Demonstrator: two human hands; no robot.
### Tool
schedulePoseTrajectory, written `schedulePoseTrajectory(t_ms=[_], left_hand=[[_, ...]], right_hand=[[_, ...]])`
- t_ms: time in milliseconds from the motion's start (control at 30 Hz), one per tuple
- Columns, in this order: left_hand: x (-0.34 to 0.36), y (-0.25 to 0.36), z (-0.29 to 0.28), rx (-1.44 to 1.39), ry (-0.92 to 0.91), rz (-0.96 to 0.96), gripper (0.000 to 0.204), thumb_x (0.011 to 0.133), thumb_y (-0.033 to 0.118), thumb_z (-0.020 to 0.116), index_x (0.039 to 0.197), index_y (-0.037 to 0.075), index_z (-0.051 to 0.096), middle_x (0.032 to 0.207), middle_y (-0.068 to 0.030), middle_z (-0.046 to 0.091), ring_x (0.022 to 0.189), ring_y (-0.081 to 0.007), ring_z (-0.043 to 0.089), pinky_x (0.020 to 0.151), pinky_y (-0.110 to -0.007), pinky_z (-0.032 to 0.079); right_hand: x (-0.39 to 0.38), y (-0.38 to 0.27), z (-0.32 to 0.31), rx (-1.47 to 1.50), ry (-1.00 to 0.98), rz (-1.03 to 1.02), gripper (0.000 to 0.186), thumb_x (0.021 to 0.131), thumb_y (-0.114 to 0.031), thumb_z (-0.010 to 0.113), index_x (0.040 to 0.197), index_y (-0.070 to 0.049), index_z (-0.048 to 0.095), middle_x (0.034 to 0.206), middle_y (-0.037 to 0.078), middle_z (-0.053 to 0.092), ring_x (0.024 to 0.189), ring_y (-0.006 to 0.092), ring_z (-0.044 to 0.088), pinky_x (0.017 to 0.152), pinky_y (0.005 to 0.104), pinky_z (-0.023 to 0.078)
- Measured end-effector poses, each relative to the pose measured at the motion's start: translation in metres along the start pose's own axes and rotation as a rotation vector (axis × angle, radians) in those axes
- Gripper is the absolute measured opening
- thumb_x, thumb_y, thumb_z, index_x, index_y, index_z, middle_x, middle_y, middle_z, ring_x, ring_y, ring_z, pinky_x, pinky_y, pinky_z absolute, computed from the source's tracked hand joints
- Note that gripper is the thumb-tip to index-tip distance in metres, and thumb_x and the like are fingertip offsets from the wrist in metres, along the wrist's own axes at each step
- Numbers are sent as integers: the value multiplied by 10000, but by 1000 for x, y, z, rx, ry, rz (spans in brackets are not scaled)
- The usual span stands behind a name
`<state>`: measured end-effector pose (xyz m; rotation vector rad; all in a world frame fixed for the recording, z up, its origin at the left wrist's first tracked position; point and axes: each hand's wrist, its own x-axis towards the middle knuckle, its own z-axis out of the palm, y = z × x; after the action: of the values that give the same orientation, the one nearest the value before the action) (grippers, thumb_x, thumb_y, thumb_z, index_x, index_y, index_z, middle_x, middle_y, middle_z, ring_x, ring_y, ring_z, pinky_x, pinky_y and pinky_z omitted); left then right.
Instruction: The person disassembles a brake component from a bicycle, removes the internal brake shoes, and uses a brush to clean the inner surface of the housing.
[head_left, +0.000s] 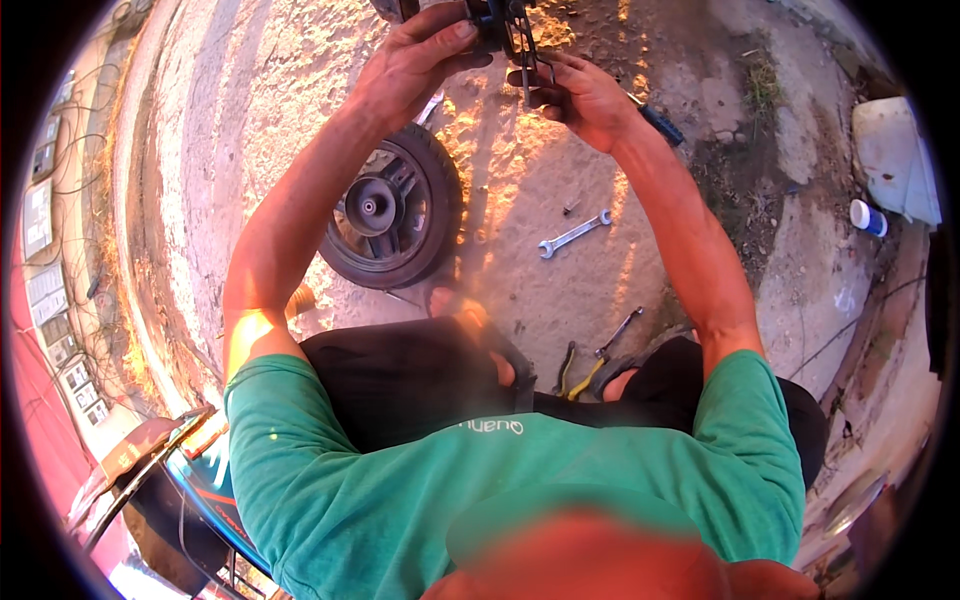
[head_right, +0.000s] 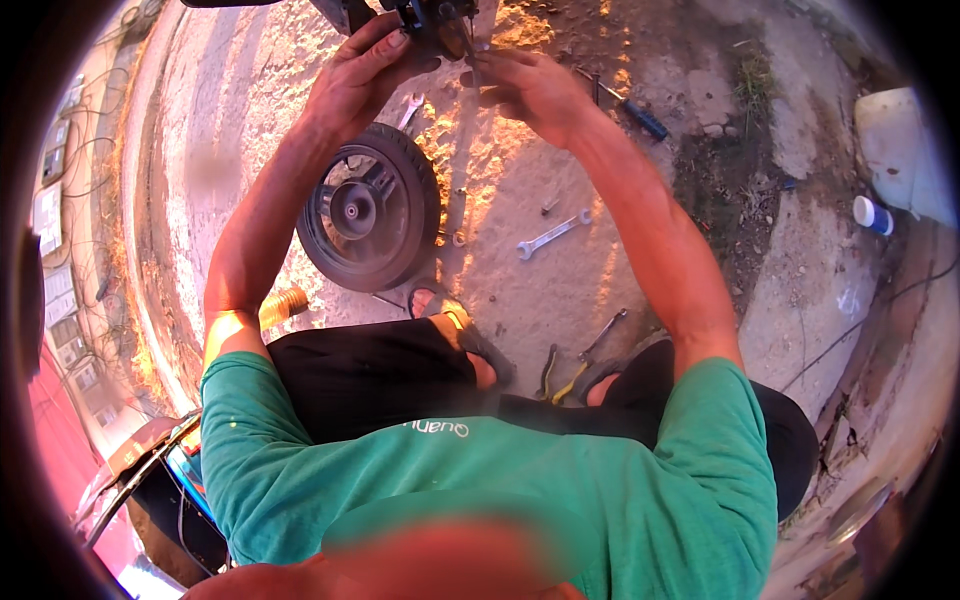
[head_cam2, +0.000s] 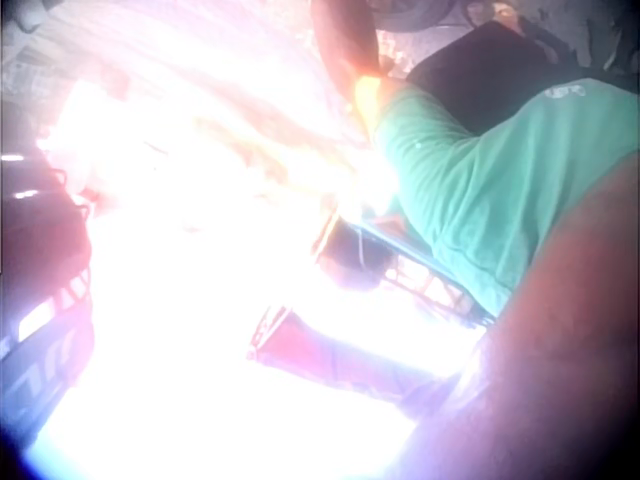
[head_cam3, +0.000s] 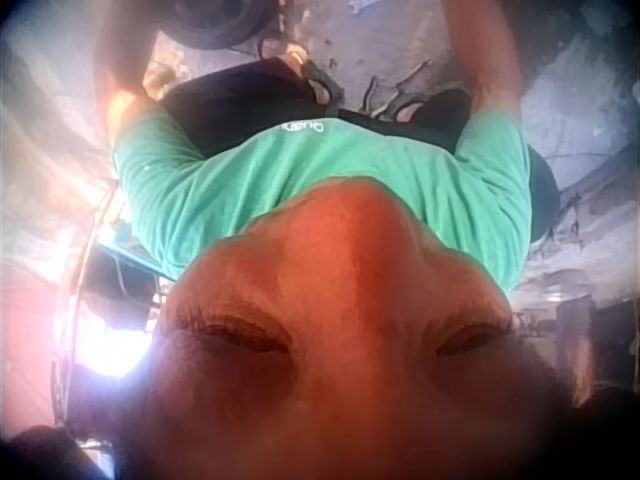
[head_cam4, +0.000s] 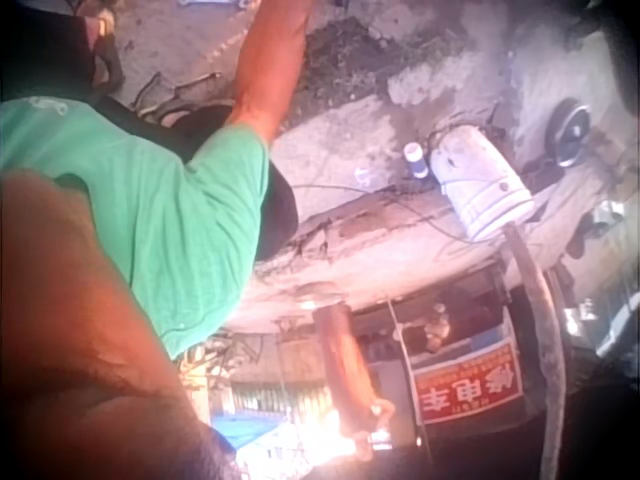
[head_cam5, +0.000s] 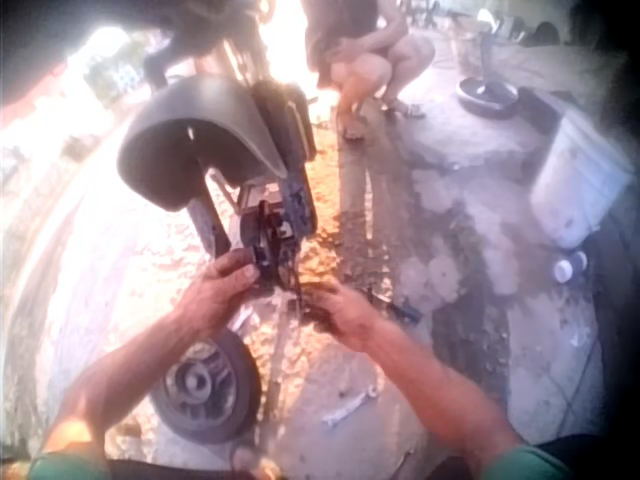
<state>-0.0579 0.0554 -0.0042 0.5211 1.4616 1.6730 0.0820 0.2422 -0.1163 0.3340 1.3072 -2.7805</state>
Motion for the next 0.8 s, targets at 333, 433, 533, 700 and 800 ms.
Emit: schedulePoseTrajectory(t_ms=[333,433,533,700,800], left_hand=[[0,-1,-1,-1,-15,13,517,1003,192,690,1422,-47,502,1355,-174,623,1266,-309,601,1111,-459,479],[2,-2,1,-11,-13,10,492,1010,179,676,1414,-46,510,1352,-173,626,1260,-310,606,1108,-459,481],[1,-2,1,-17,-10,5,485,1010,172,676,1411,-47,513,1348,-173,628,1253,-308,610,1106,-455,484],[1,-1,1,-31,-10,5,482,1005,162,683,1406,-48,517,1340,-174,630,1246,-300,616,1099,-449,490],[2,-3,-2,-30,-9,6,483,1003,161,685,1405,-48,517,1338,-173,631,1244,-297,617,1097,-448,492]], right_hand=[[-3,-11,-3,116,-125,26,324,1044,-274,609,1257,-32,635,963,18,668,793,100,580,565,223,437],[2,-9,-10,140,-184,33,347,1053,-305,590,1252,-24,636,967,20,677,807,105,594,574,223,441],[0,-13,-5,132,-180,53,355,1058,-316,577,1248,-21,637,962,21,682,808,104,599,582,222,443],[-1,-15,-2,142,-165,64,344,1062,-309,571,1232,-20,645,943,18,679,796,103,592,578,225,439],[1,-13,-2,138,-155,59,340,1067,-305,564,1227,-17,650,939,21,678,787,107,585,575,231,435]])
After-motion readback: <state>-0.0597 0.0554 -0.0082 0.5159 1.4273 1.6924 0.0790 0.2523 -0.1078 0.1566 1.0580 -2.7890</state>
